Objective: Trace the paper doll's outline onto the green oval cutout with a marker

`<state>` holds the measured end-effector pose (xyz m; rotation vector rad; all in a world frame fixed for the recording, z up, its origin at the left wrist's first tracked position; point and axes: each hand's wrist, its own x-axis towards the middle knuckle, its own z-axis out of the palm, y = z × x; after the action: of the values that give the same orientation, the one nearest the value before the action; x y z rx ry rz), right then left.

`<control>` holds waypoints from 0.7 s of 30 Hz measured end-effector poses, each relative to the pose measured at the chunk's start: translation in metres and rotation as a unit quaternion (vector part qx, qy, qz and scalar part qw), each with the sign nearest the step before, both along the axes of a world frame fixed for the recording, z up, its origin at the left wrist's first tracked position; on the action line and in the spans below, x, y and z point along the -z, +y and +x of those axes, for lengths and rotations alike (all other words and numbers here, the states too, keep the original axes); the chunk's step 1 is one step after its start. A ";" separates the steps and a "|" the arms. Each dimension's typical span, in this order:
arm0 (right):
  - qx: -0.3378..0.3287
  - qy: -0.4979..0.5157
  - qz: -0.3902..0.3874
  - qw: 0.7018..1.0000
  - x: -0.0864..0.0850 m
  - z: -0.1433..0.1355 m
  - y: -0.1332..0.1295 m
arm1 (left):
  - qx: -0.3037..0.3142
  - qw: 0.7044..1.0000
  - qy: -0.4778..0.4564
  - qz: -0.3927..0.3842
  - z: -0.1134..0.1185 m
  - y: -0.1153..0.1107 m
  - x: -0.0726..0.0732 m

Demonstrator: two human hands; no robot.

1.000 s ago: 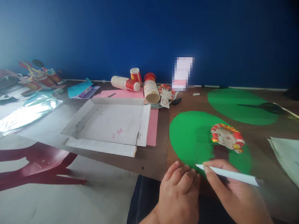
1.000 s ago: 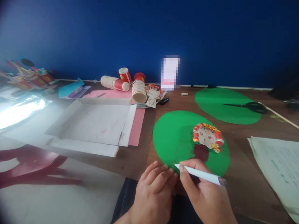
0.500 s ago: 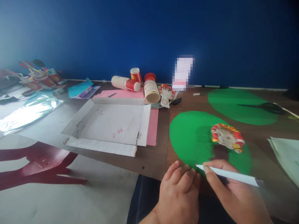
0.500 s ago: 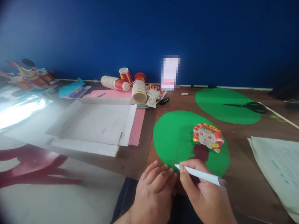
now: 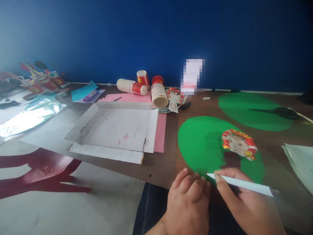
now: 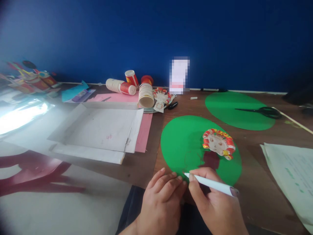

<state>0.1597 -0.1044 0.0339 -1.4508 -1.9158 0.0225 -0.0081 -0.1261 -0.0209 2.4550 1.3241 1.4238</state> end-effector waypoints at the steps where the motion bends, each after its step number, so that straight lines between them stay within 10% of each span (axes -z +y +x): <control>1: 0.002 -0.002 0.005 1.000 0.000 -0.001 0.000 | -0.001 1.000 0.001 0.001 0.000 0.000 0.000; 21: 0.068 0.130 0.014 0.989 0.016 0.007 -0.019 | -0.005 1.000 -0.017 0.006 0.001 0.000 0.000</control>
<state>0.1669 -0.1237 0.0180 -1.4792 -1.5981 0.1161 -0.0069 -0.1260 -0.0204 2.4250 1.3266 1.4727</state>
